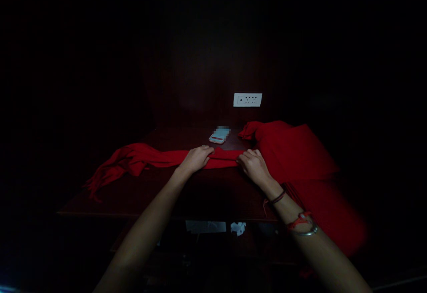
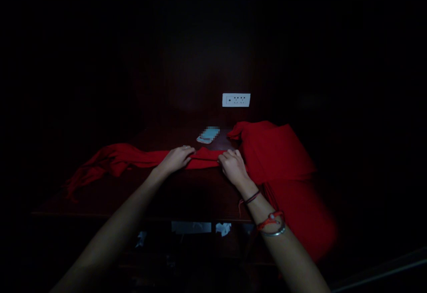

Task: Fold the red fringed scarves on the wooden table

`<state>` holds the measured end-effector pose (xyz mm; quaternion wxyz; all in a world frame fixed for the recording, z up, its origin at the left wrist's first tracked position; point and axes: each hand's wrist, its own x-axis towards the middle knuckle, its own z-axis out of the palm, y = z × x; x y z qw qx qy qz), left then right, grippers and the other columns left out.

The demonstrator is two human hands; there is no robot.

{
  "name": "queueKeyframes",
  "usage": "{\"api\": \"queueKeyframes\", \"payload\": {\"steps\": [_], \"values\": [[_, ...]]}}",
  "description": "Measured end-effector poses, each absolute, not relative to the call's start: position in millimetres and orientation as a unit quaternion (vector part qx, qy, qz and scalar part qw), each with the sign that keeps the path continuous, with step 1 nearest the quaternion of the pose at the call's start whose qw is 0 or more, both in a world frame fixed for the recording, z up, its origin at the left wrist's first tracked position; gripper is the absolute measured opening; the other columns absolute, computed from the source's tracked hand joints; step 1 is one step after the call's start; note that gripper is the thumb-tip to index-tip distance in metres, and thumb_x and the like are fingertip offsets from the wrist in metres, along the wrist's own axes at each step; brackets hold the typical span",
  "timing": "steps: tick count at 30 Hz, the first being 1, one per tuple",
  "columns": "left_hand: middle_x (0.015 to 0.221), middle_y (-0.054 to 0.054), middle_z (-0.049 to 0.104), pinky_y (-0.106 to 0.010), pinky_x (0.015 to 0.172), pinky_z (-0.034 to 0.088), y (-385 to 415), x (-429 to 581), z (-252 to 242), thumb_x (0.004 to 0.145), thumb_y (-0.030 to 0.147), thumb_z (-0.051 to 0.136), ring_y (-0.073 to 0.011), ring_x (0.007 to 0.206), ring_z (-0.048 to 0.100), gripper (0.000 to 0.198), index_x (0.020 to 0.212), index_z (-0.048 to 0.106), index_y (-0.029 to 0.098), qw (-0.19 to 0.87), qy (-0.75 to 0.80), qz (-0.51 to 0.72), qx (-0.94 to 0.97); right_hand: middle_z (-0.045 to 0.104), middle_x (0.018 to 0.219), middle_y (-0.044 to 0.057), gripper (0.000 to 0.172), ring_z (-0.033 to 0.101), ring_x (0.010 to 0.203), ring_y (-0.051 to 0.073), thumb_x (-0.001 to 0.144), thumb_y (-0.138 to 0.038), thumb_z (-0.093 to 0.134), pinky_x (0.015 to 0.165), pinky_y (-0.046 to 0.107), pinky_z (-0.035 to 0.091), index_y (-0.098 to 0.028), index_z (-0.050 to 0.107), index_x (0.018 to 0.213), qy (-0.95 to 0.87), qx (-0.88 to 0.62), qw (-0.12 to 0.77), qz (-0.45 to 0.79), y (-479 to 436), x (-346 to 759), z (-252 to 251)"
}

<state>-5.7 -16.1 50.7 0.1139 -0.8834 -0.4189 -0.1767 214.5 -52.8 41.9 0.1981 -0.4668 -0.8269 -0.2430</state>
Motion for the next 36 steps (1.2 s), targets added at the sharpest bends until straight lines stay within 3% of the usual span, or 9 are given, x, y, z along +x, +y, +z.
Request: {"api": "queueKeyframes", "payload": {"steps": [8,14,20,26,31,36], "values": [[0.085,-0.004,0.058,-0.025,0.072,0.040,-16,5,43,0.082,0.019,0.037,-0.0151,0.079,0.054,0.019,0.090,0.054,0.019,0.094,-0.373,-0.148,-0.911,0.057,0.084,0.006,0.019,0.044,0.080,0.017,0.080,-0.030,0.043,0.069,0.029,0.024,-0.017,0.054,0.089,-0.845,-0.453,0.195,-0.208,-52,209,36],[0.089,-0.003,0.056,-0.024,0.074,0.040,-21,4,49,0.078,0.015,0.040,-0.0149,0.084,0.052,0.019,0.093,0.052,0.020,0.115,-0.365,-0.167,-0.909,0.058,0.072,0.004,0.020,0.045,0.072,0.015,0.082,-0.023,0.040,0.066,0.027,0.025,-0.016,0.057,0.075,-0.840,-0.463,0.206,-0.193,-51,210,38],[0.093,-0.004,0.052,-0.028,0.074,0.040,-16,-13,57,0.075,0.014,0.043,-0.0169,0.084,0.050,0.019,0.090,0.053,0.019,0.158,-0.435,-0.201,-0.863,0.057,0.071,0.004,0.019,0.044,0.072,0.016,0.081,-0.023,0.041,0.065,0.027,0.024,-0.017,0.057,0.072,-0.801,-0.515,0.227,-0.204,-50,218,40],[0.091,-0.002,0.053,-0.023,0.073,0.040,-19,1,47,0.079,0.017,0.040,-0.0145,0.084,0.050,0.019,0.092,0.053,0.020,0.121,-0.390,-0.175,-0.896,0.057,0.086,0.005,0.023,0.043,0.081,0.017,0.081,-0.029,0.042,0.070,0.028,0.024,-0.017,0.053,0.097,-0.838,-0.451,0.231,-0.201,-52,209,38],[0.088,-0.003,0.054,-0.023,0.072,0.040,-21,5,48,0.082,0.024,0.038,-0.0144,0.082,0.051,0.018,0.089,0.054,0.020,0.107,-0.389,-0.175,-0.898,0.056,0.073,0.004,0.021,0.043,0.074,0.016,0.082,-0.024,0.038,0.068,0.028,0.024,-0.017,0.057,0.076,-0.845,-0.444,0.210,-0.211,-51,210,38],[0.091,-0.002,0.054,-0.024,0.075,0.039,-20,-3,53,0.080,0.020,0.040,-0.0142,0.085,0.050,0.018,0.091,0.054,0.020,0.116,-0.397,-0.196,-0.889,0.056,0.073,0.005,0.021,0.043,0.073,0.016,0.082,-0.025,0.039,0.067,0.028,0.024,-0.016,0.057,0.079,-0.823,-0.472,0.239,-0.206,-52,212,40]]}}
